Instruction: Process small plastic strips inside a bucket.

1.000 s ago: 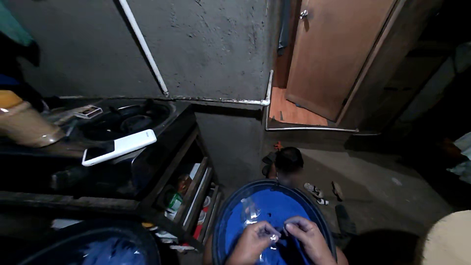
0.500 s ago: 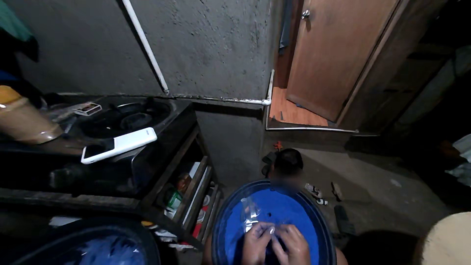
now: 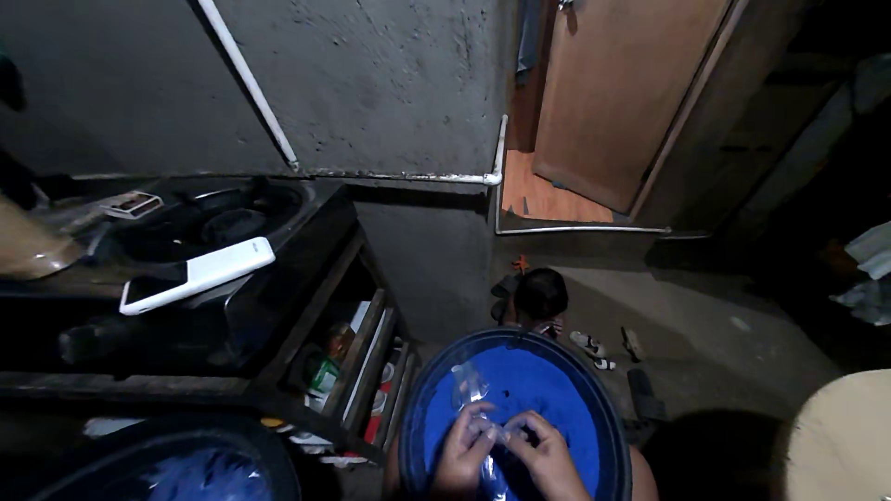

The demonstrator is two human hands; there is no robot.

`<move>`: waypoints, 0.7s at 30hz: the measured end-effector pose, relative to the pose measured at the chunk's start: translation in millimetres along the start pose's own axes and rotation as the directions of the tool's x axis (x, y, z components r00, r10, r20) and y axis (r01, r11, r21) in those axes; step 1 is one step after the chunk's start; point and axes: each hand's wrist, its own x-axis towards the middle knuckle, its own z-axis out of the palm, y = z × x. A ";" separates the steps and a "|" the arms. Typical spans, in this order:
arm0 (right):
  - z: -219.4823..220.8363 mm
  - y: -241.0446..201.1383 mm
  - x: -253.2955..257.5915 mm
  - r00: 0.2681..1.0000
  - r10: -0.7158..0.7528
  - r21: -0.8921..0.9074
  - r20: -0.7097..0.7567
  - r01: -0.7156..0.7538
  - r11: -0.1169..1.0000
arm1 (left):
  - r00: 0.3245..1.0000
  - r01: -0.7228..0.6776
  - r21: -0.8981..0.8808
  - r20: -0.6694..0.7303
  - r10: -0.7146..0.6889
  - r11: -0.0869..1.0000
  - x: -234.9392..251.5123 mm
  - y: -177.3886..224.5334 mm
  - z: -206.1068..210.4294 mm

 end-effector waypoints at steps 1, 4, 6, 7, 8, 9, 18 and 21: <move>0.5 -1.3 -0.9 1.000 0.025 -0.001 0.001 -0.025 1.000 | 0.999 -0.025 0.115 -0.038 0.030 0.993 -2.1 0.2 1.0; -0.7 -6.4 -3.7 0.995 0.082 -0.051 0.048 -0.079 0.996 | 0.978 -0.128 0.572 -0.062 0.199 0.810 -8.5 -2.7 1.6; 1.3 -4.6 -4.4 0.995 0.088 -0.090 0.043 -0.084 0.992 | 0.959 -0.187 0.738 -0.005 0.282 0.648 -12.3 -1.5 4.9; 2.3 -3.2 -4.1 0.996 0.084 -0.109 0.036 -0.079 0.991 | 0.953 -0.205 0.776 0.021 0.301 0.596 -13.9 -0.2 6.4; 3.0 -2.7 -3.5 0.997 0.074 -0.127 0.033 -0.070 0.989 | 0.948 -0.219 0.800 0.041 0.315 0.558 -15.2 0.5 7.6; 3.4 -2.5 -2.8 0.998 0.062 -0.143 0.033 -0.056 0.988 | 0.942 -0.233 0.814 0.053 0.331 0.532 -16.4 0.6 8.2; 6.7 21.9 -7.7 0.840 -0.539 -0.252 0.062 0.535 0.806 | 0.943 0.222 -0.060 -0.240 -0.230 0.973 -11.3 -4.2 1.8; 2.5 23.6 -10.2 0.852 -0.513 -0.205 0.108 0.524 0.827 | 0.879 0.404 -0.297 -0.137 -0.457 0.866 -11.0 -14.1 -6.0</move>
